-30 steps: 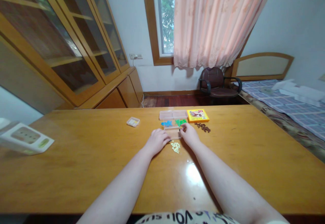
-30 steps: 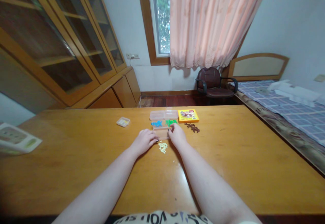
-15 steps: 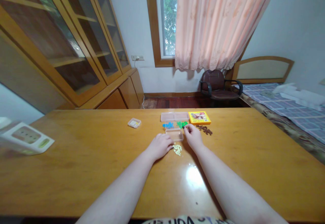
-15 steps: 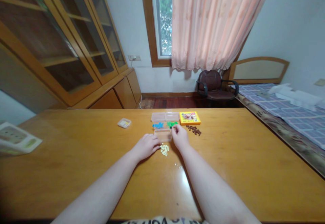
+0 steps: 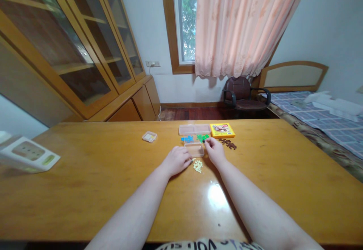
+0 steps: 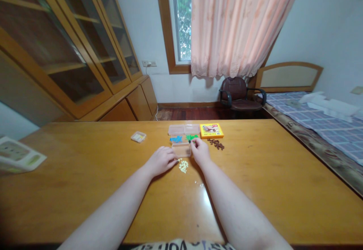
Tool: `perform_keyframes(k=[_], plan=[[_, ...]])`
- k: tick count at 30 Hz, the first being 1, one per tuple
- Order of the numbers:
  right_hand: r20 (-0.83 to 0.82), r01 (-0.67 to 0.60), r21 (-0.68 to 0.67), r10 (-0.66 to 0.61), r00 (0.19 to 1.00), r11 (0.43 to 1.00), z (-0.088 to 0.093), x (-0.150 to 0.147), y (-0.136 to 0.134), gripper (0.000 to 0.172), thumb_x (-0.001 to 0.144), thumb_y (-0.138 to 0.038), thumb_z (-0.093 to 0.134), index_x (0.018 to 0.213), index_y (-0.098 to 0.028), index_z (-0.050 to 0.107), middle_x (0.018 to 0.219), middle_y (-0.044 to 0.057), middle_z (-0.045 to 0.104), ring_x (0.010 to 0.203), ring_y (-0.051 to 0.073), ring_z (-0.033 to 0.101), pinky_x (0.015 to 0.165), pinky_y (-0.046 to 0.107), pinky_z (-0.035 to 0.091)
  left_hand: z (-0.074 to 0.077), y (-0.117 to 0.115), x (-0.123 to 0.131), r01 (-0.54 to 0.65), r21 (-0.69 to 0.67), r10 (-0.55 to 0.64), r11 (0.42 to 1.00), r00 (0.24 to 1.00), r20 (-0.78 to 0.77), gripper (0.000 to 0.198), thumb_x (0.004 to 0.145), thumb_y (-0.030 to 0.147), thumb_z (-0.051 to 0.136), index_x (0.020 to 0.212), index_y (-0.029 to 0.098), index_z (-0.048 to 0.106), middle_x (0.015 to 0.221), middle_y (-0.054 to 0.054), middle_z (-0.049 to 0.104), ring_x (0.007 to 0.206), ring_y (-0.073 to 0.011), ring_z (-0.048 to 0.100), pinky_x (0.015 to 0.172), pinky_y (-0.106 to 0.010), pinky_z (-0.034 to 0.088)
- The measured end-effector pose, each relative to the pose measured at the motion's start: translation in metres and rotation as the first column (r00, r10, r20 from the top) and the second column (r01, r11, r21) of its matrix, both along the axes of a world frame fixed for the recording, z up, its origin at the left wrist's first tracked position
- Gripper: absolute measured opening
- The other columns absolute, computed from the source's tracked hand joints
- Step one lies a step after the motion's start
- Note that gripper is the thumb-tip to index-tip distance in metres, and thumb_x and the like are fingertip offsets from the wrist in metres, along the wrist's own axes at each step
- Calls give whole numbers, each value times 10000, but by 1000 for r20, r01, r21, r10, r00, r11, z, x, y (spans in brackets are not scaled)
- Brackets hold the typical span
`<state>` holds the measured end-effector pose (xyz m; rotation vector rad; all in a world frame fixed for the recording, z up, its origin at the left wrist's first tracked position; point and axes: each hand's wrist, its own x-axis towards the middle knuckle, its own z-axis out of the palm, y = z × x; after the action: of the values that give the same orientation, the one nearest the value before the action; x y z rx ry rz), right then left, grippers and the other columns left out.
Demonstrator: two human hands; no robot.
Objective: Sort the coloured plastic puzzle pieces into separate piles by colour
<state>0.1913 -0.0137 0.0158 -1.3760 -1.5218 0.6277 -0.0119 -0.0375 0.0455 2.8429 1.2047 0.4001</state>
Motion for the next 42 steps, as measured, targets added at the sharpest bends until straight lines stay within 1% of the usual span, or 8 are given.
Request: perform_keyframes(k=[5, 12, 16, 19, 24, 28, 37, 42], plan=[[2, -11, 3, 11, 1000, 1000, -3, -1, 2, 233, 809, -375, 471, 741, -181, 580, 575, -26, 507, 563, 138, 466, 583, 236, 364, -3, 9, 0, -205, 64, 201, 977, 977, 72, 211, 902, 305, 467, 915, 215, 658, 914, -52, 640, 868, -191, 554, 788, -330, 388], [115, -140, -3, 139, 984, 990, 3, 0, -4, 244, 834, -369, 479, 772, -176, 613, 583, -24, 541, 560, 126, 485, 556, 214, 364, 14, 2, -24, -126, -77, 127, 989, 992, 8, 89, 838, 281, 568, 867, 226, 632, 909, -25, 630, 857, -164, 570, 772, -273, 406], [388, -381, -115, 395, 833, 917, 13, 0, -14, 152, 777, -299, 562, 782, -201, 677, 645, -13, 635, 602, 120, 540, 585, 204, 368, 17, 3, -41, -282, -172, 276, 944, 959, -58, 107, 764, 272, 639, 860, 226, 630, 885, -22, 631, 826, -176, 585, 722, -265, 416], [506, -466, -169, 482, 715, 869, 19, 0, -19, 181, 757, -253, 566, 862, -248, 714, 786, 3, 709, 716, 144, 610, 667, 220, 396, 12, 6, -45, -269, -278, 257, 922, 963, -79, 161, 730, 278, 665, 884, 239, 635, 882, -13, 638, 804, -171, 594, 693, -253, 419], [571, -463, -238, 509, 644, 854, 23, -3, -19, 255, 741, -203, 561, 902, -302, 733, 895, 2, 734, 831, 181, 644, 751, 243, 411, 7, 10, -39, -229, -404, 213, 886, 973, -85, 85, 746, 251, 628, 824, 220, 648, 827, -9, 663, 753, -158, 598, 640, -230, 407], [566, -423, -267, 496, 659, 866, 23, -4, -19, 262, 736, -193, 570, 893, -318, 738, 925, -1, 734, 858, 192, 649, 768, 242, 415, 7, 11, -39, -274, -433, 254, 859, 962, -104, 68, 737, 244, 620, 779, 204, 656, 800, -19, 680, 731, -161, 601, 627, -229, 404], [669, -400, -238, 448, 593, 885, 24, -4, -22, 208, 729, -210, 573, 823, -284, 743, 796, 35, 734, 730, 197, 652, 692, 248, 417, 1, 10, -39, -312, -328, 285, 892, 950, -127, 143, 751, 163, 515, 744, 196, 654, 780, -47, 676, 697, -174, 609, 627, -251, 423], [682, -342, -234, 405, 609, 910, 25, -8, -23, 161, 725, -204, 580, 707, -257, 731, 705, 51, 716, 671, 199, 638, 654, 252, 408, 1, 10, -39, -337, -291, 319, 896, 942, -110, 165, 772, 146, 496, 814, 204, 645, 842, -52, 677, 760, -181, 615, 683, -263, 444]])
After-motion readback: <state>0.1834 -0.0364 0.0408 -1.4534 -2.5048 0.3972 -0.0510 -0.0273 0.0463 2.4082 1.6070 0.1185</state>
